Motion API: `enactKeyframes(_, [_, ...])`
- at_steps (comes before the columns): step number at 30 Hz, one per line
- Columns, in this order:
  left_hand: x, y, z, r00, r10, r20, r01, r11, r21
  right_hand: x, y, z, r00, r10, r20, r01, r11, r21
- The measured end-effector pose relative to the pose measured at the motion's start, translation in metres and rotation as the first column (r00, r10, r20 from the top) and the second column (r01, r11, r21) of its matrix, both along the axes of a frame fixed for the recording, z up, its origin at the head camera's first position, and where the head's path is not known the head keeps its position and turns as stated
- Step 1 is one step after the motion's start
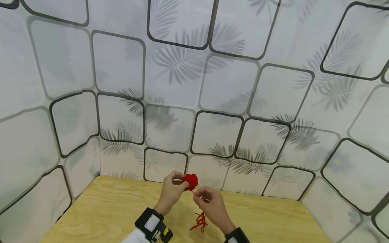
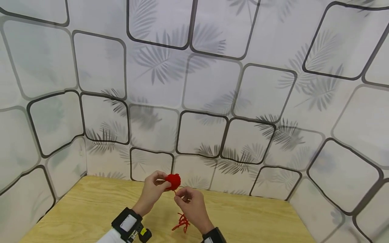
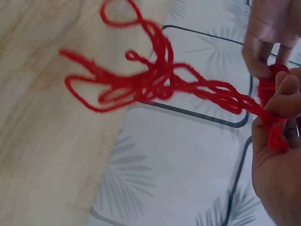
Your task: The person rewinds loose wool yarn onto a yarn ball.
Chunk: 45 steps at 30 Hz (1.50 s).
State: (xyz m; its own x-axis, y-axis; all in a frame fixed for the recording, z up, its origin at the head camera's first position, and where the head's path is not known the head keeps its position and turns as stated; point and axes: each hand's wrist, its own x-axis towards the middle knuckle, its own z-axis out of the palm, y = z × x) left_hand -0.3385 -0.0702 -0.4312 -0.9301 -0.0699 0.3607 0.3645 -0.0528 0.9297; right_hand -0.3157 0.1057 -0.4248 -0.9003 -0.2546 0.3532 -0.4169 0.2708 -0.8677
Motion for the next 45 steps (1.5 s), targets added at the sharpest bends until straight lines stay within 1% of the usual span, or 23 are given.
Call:
enactKeyframes(3, [-0.003, 0.001, -0.005, 0.990, 0.062, -0.123, -0.087, 0.974, -0.208, -0.003, 0.001, 0.011, 0.999, -0.004, -0.044, 0.005, 1.000, 0.013])
enactKeyframes(5, [-0.004, 0.000, -0.007, 0.986, 0.036, -0.161, -0.083, 0.952, -0.294, -0.008, 0.002, 0.017, 0.998, -0.010, -0.065, 0.011, 1.000, 0.005])
enactKeyframes(7, [-0.005, -0.001, -0.008, 0.987, -0.047, -0.153, -0.009, 0.939, -0.345, -0.015, 0.004, 0.022, 0.997, -0.023, -0.076, 0.024, 1.000, 0.003])
enactKeyframes(9, [-0.005, -0.003, -0.008, 0.982, -0.161, -0.103, 0.114, 0.927, -0.357, -0.020, 0.006, 0.025, 0.996, -0.032, -0.080, 0.032, 0.999, 0.000])
enactKeyframes(10, [-0.004, -0.004, -0.007, 0.974, -0.219, -0.066, 0.183, 0.921, -0.345, -0.022, 0.007, 0.027, 0.996, -0.032, -0.083, 0.032, 0.999, -0.005])
enactKeyframes(12, [-0.003, -0.006, -0.005, 0.942, -0.336, 0.003, 0.322, 0.900, -0.294, -0.027, 0.010, 0.028, 0.996, -0.033, -0.077, 0.032, 0.999, -0.005])
enactKeyframes(14, [-0.001, -0.009, -0.002, 0.896, -0.438, 0.067, 0.442, 0.874, -0.202, -0.029, 0.013, 0.028, 0.998, -0.026, -0.056, 0.025, 1.000, -0.015])
enactKeyframes(16, [0.001, -0.012, 0.000, 0.847, -0.521, 0.108, 0.530, 0.842, -0.097, -0.030, 0.015, 0.025, 1.000, -0.014, -0.013, 0.014, 0.999, -0.037])
enactKeyframes(18, [0.002, -0.015, 0.002, 0.801, -0.585, 0.123, 0.589, 0.808, 0.008, -0.031, 0.015, 0.020, 0.999, -0.005, 0.032, 0.006, 0.999, -0.051])
enactKeyframes(20, [0.003, -0.016, 0.004, 0.769, -0.629, 0.115, 0.621, 0.777, 0.097, -0.030, 0.015, 0.015, 0.997, 0.006, 0.071, 0.000, 0.997, -0.073])
enactKeyframes(21, [0.003, -0.017, 0.005, 0.757, -0.645, 0.103, 0.631, 0.763, 0.137, -0.029, 0.015, 0.013, 0.996, 0.007, 0.085, -0.001, 0.997, -0.078])
enactKeyframes(23, [0.004, -0.018, 0.007, 0.748, -0.659, 0.075, 0.635, 0.744, 0.208, -0.028, 0.013, 0.008, 0.995, 0.015, 0.098, -0.007, 0.996, -0.086])
enactKeyframes(24, [0.005, -0.018, 0.009, 0.751, -0.657, 0.061, 0.629, 0.741, 0.235, -0.027, 0.012, 0.007, 0.994, 0.018, 0.106, -0.008, 0.996, -0.088])
enactKeyframes(26, [0.006, -0.018, 0.011, 0.777, -0.628, 0.043, 0.594, 0.754, 0.280, -0.025, 0.011, 0.004, 0.993, 0.024, 0.115, -0.012, 0.995, -0.099])
enactKeyframes(29, [0.006, -0.016, 0.014, 0.846, -0.532, 0.036, 0.492, 0.805, 0.332, -0.020, 0.007, 0.003, 0.993, 0.029, 0.111, -0.019, 0.995, -0.093])
enactKeyframes(33, [0.006, -0.011, 0.015, 0.945, -0.326, 0.032, 0.297, 0.892, 0.341, -0.013, 0.006, 0.002, 0.996, 0.029, 0.083, -0.025, 0.999, -0.047])
enactKeyframes(35, [0.004, -0.008, 0.012, 0.982, -0.189, 0.007, 0.180, 0.946, 0.269, -0.009, 0.007, 0.002, 0.998, 0.030, 0.059, -0.029, 0.999, -0.017])
enactKeyframes(36, [0.004, -0.007, 0.011, 0.993, -0.114, -0.019, 0.116, 0.971, 0.208, -0.007, 0.008, 0.003, 0.998, 0.031, 0.047, -0.031, 1.000, -0.004])
enactKeyframes(38, [0.002, -0.005, 0.007, 0.996, 0.025, -0.089, -0.020, 0.998, 0.054, -0.005, 0.009, 0.005, 0.999, 0.038, 0.026, -0.039, 0.999, 0.008])
enactKeyframes(39, [0.001, -0.004, 0.005, 0.988, 0.082, -0.128, -0.086, 0.996, -0.027, -0.004, 0.010, 0.007, 0.999, 0.042, 0.017, -0.042, 0.999, 0.009])
enactKeyframes(41, [0.000, -0.004, 0.002, 0.966, 0.152, -0.209, -0.192, 0.964, -0.185, -0.003, 0.011, 0.010, 0.999, 0.049, -0.001, -0.049, 0.999, 0.014])
enactKeyframes(43, [0.001, -0.005, -0.001, 0.955, 0.147, -0.258, -0.227, 0.922, -0.314, -0.002, 0.012, 0.015, 0.999, 0.052, -0.014, -0.052, 0.999, 0.008])
enactKeyframes(45, [0.002, -0.007, -0.002, 0.959, 0.093, -0.266, -0.205, 0.877, -0.434, -0.002, 0.014, 0.020, 0.999, 0.044, -0.030, -0.044, 0.999, 0.012])
